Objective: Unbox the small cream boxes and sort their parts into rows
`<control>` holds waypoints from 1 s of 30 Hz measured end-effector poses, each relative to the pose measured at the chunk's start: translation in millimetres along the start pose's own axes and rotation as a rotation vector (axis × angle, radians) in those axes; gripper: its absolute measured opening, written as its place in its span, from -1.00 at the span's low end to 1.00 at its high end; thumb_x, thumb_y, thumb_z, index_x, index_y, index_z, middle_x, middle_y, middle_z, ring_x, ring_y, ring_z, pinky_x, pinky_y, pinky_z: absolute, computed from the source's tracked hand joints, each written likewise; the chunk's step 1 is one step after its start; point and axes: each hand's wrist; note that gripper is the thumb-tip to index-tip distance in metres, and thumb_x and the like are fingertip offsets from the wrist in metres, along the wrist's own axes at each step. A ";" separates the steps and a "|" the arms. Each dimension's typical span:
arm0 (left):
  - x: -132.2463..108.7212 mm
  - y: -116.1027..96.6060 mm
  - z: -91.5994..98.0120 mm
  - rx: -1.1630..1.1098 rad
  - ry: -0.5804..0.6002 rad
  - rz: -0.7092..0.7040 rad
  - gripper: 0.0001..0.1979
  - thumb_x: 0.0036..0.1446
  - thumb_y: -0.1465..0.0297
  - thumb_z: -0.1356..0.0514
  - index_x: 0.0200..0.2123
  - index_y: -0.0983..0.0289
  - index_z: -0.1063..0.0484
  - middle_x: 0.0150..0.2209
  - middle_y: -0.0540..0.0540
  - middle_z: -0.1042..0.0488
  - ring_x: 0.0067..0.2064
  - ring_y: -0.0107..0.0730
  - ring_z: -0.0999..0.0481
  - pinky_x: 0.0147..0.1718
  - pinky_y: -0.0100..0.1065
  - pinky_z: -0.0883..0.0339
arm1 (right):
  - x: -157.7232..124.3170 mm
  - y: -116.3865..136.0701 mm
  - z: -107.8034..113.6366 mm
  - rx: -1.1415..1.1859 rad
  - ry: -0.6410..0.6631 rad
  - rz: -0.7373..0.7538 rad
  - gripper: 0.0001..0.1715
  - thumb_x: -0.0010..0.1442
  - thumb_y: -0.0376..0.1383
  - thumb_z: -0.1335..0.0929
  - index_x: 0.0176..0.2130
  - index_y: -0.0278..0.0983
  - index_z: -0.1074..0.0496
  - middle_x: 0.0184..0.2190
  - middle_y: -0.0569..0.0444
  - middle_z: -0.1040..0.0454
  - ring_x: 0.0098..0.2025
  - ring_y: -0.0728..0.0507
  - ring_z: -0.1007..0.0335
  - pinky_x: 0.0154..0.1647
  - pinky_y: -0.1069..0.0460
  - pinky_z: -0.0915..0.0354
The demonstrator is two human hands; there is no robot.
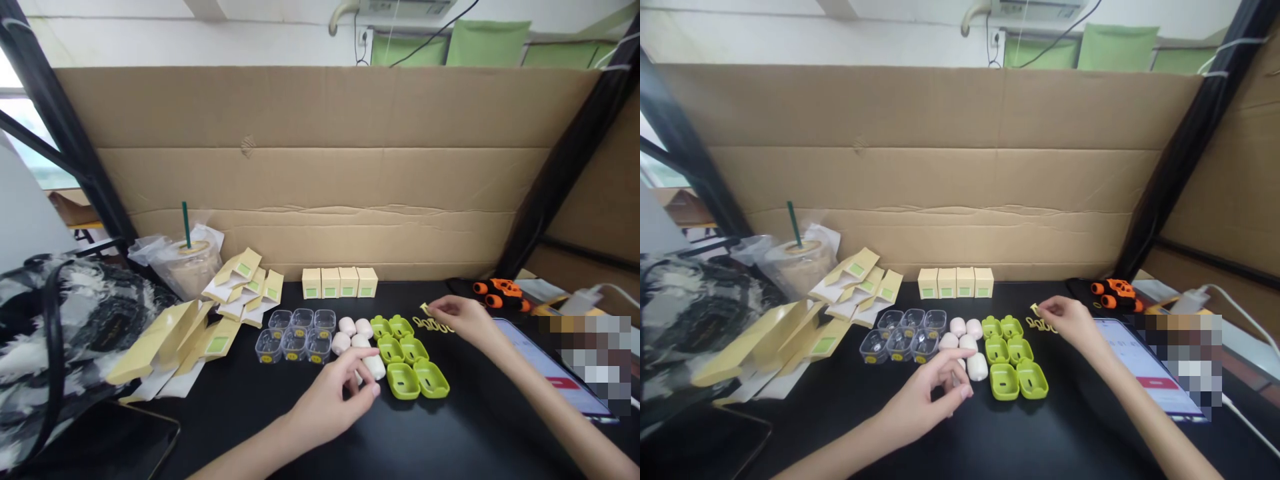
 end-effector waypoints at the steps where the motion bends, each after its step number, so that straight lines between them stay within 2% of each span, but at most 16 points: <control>1: 0.2 -0.2 0.1 0.011 0.002 0.006 -0.61 0.11 0.39 -0.11 0.04 0.26 -0.28 -0.35 0.00 -0.38 -0.45 -0.54 -0.33 -0.36 -0.42 -0.29 | 3.3 0.4 -7.1 -0.032 0.017 -0.007 -0.77 0.00 -0.17 -0.31 -0.52 -0.25 -0.44 -0.55 0.00 -0.55 -0.47 -0.17 -0.49 -0.46 0.03 -0.34; 6: -0.4 -1.6 -0.1 0.105 0.004 0.004 -0.73 0.11 0.41 -0.11 -0.11 0.29 -0.41 -0.40 0.01 -0.41 -0.42 -0.50 -0.36 -0.33 -0.42 -0.29 | 4.1 8.7 -36.4 -0.214 0.033 -0.026 -0.79 -0.05 -0.23 -0.35 -0.64 -0.21 -0.37 -0.63 0.07 -0.48 -0.54 -0.15 -0.43 -0.55 0.05 -0.15; 10: -2.8 -2.8 -0.9 0.139 0.017 -0.032 -0.74 0.09 0.42 -0.12 -0.13 0.28 -0.45 -0.36 0.03 -0.43 -0.42 -0.51 -0.34 -0.33 -0.43 -0.29 | 0.1 7.5 -33.3 -0.313 0.022 -0.003 -0.75 -0.01 -0.22 -0.33 -0.65 -0.21 -0.32 -0.65 0.08 -0.45 -0.57 -0.13 -0.38 -0.57 0.06 -0.09; 13: -3.7 -2.9 -1.0 0.145 0.014 -0.046 -0.75 0.08 0.42 -0.12 -0.15 0.28 -0.46 -0.30 0.07 -0.45 -0.41 -0.50 -0.35 -0.33 -0.43 -0.29 | 6.5 9.2 -24.0 -0.345 0.019 0.056 -0.70 0.09 -0.18 -0.28 -0.61 -0.21 -0.33 -0.64 0.07 -0.44 -0.58 -0.11 -0.36 -0.57 0.04 -0.14; 15: -3.5 -2.9 -0.7 0.137 0.012 -0.054 -0.74 0.08 0.43 -0.12 -0.14 0.28 -0.46 -0.30 0.08 -0.46 -0.41 -0.50 -0.35 -0.33 -0.44 -0.29 | 18.7 16.3 -21.6 -0.346 0.032 0.136 -0.72 0.16 -0.19 -0.26 -0.51 -0.23 -0.39 -0.55 0.04 -0.47 -0.50 -0.11 -0.39 -0.49 0.03 -0.23; 18: -2.8 -3.4 0.3 0.130 -0.001 -0.079 -0.74 0.08 0.43 -0.12 -0.14 0.29 -0.46 -0.31 0.08 -0.46 -0.42 -0.50 -0.35 -0.34 -0.45 -0.29 | 47.4 35.3 -29.4 -0.337 0.087 0.299 -0.80 0.23 -0.23 -0.28 -0.23 -0.29 -0.42 -0.26 0.01 -0.48 -0.25 -0.10 -0.43 -0.23 -0.01 -0.34; 21: -2.6 -4.7 2.0 0.154 -0.015 -0.094 -0.76 0.09 0.43 -0.12 -0.16 0.29 -0.47 -0.31 0.08 -0.47 -0.42 -0.50 -0.36 -0.35 -0.46 -0.29 | 79.1 55.2 -48.5 -0.360 0.139 0.404 -0.67 0.26 -0.21 -0.30 0.00 -0.29 -0.33 -0.02 -0.02 -0.37 -0.09 -0.14 -0.38 -0.11 -0.14 -0.35; 24: -2.8 -5.2 4.0 0.196 -0.034 -0.115 -0.78 0.09 0.43 -0.11 -0.19 0.29 -0.48 -0.29 0.09 -0.49 -0.40 -0.49 -0.38 -0.33 -0.44 -0.31 | 101.1 66.0 -66.0 -0.393 0.180 0.434 -0.66 0.26 -0.22 -0.30 0.01 -0.28 -0.32 0.00 -0.03 -0.36 -0.08 -0.15 -0.38 -0.11 -0.14 -0.35; 26: -2.6 -4.8 5.5 0.225 -0.044 -0.137 -0.78 0.09 0.44 -0.11 -0.19 0.29 -0.47 -0.29 0.10 -0.49 -0.40 -0.47 -0.40 -0.32 -0.43 -0.33 | 106.1 67.8 -70.8 -0.407 0.183 0.434 -0.66 0.26 -0.22 -0.30 0.01 -0.28 -0.32 -0.01 -0.03 -0.37 -0.09 -0.14 -0.38 -0.11 -0.13 -0.36; 28: -1.7 -4.5 7.1 0.264 -0.069 -0.176 -0.78 0.09 0.46 -0.10 -0.19 0.29 -0.46 -0.29 0.11 -0.49 -0.35 -0.43 -0.43 -0.27 -0.39 -0.35 | 103.3 67.6 -69.2 -0.414 0.154 0.427 -0.67 0.27 -0.21 -0.29 0.01 -0.28 -0.32 -0.01 -0.02 -0.36 -0.09 -0.14 -0.38 -0.11 -0.13 -0.36; 30: -0.3 -5.0 9.5 0.321 -0.119 -0.227 -0.79 0.08 0.49 -0.11 -0.19 0.29 -0.46 -0.25 0.12 -0.47 -0.22 -0.36 -0.44 -0.14 -0.33 -0.33 | 94.3 67.7 -62.0 -0.410 0.104 0.422 -0.66 0.25 -0.21 -0.31 -0.01 -0.29 -0.33 -0.03 -0.03 -0.37 -0.08 -0.16 -0.37 -0.10 -0.15 -0.34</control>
Point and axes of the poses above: each hand's wrist, its own x-axis towards the middle knuckle, its own z-axis out of the back of the hand, y = z × x
